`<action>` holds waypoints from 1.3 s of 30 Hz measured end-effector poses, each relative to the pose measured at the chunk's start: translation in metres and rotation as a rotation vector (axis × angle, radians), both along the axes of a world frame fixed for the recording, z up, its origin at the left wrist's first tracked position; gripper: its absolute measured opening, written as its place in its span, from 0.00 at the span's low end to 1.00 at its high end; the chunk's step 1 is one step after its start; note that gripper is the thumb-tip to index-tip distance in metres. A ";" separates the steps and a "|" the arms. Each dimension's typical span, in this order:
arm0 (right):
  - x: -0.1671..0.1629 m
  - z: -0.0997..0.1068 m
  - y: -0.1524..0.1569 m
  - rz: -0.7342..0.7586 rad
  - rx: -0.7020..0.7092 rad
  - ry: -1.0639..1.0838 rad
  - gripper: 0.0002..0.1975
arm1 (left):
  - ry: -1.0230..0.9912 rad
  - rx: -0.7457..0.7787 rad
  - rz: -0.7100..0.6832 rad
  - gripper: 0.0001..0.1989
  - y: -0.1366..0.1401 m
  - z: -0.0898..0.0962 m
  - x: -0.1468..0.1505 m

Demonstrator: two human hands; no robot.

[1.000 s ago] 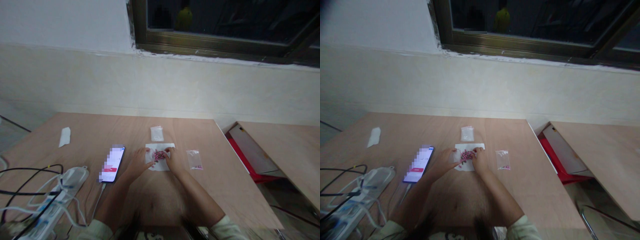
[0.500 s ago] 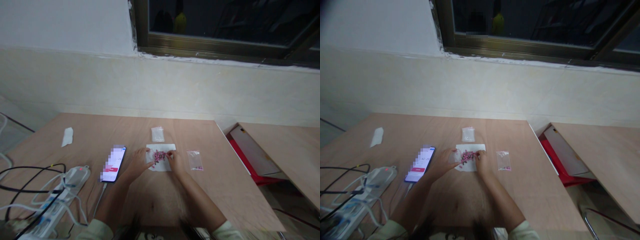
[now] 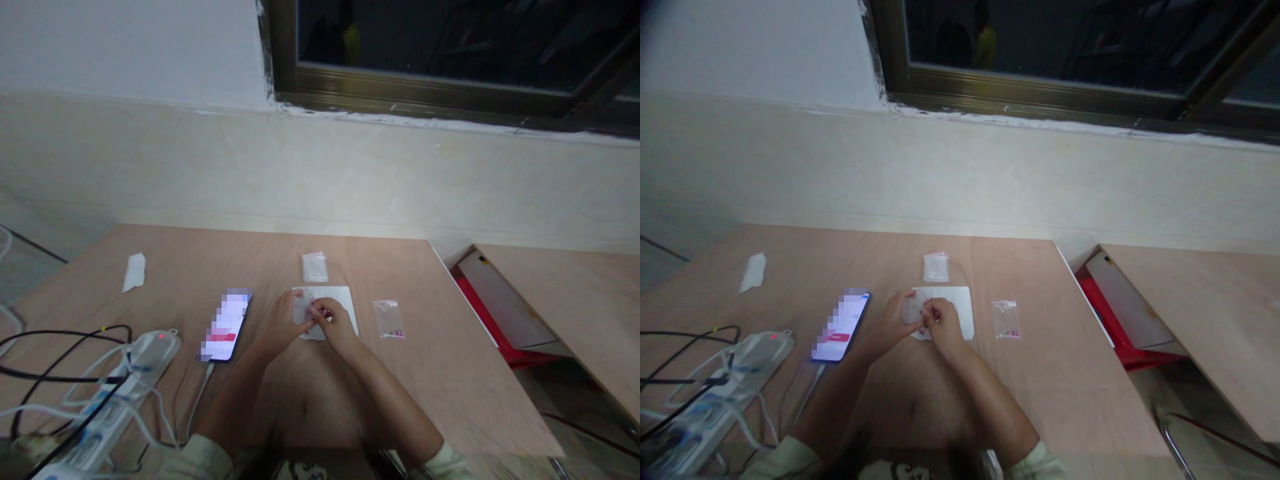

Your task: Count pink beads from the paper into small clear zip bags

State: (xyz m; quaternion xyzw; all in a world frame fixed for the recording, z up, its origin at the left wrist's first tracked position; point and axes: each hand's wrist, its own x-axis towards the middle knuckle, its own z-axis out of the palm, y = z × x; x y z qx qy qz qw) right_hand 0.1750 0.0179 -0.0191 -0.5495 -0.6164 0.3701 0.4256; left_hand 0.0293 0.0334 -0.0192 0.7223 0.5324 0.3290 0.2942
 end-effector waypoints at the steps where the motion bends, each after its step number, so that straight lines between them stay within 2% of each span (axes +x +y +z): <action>1: 0.003 0.001 0.001 -0.007 -0.016 0.047 0.08 | -0.057 -0.025 0.011 0.27 0.001 0.000 -0.003; 6: 0.013 0.016 0.004 -0.002 -0.135 0.248 0.11 | -0.508 -0.329 0.162 0.22 0.000 -0.015 -0.022; 11: 0.012 0.017 0.005 -0.013 -0.161 0.295 0.12 | -0.879 -0.624 0.069 0.20 -0.011 -0.027 -0.018; 14: 0.014 0.006 0.010 -0.007 -0.148 0.331 0.12 | -0.937 -0.636 0.120 0.20 -0.013 -0.027 -0.012; 17: 0.021 -0.011 0.017 -0.123 -0.124 0.261 0.14 | -0.973 -0.620 0.159 0.20 -0.010 -0.026 -0.014; 20: 0.029 -0.030 0.022 -0.264 -0.104 -0.003 0.11 | -0.995 -0.617 0.200 0.18 -0.008 -0.025 -0.020; 25: 0.029 -0.050 0.021 -0.236 -0.088 -0.412 0.06 | -0.964 -0.611 0.267 0.16 -0.010 -0.016 -0.024; 30: 0.025 -0.050 0.020 -0.267 -0.196 -0.601 0.07 | -0.942 -0.600 0.255 0.15 -0.011 -0.014 -0.026; 35: 0.025 -0.045 0.023 -0.249 -0.302 -0.617 0.08 | -0.964 -0.595 0.217 0.17 -0.009 -0.018 -0.027; 39: 0.025 -0.047 0.025 -0.243 -0.299 -0.606 0.04 | -0.969 -0.596 0.217 0.17 -0.008 -0.020 -0.027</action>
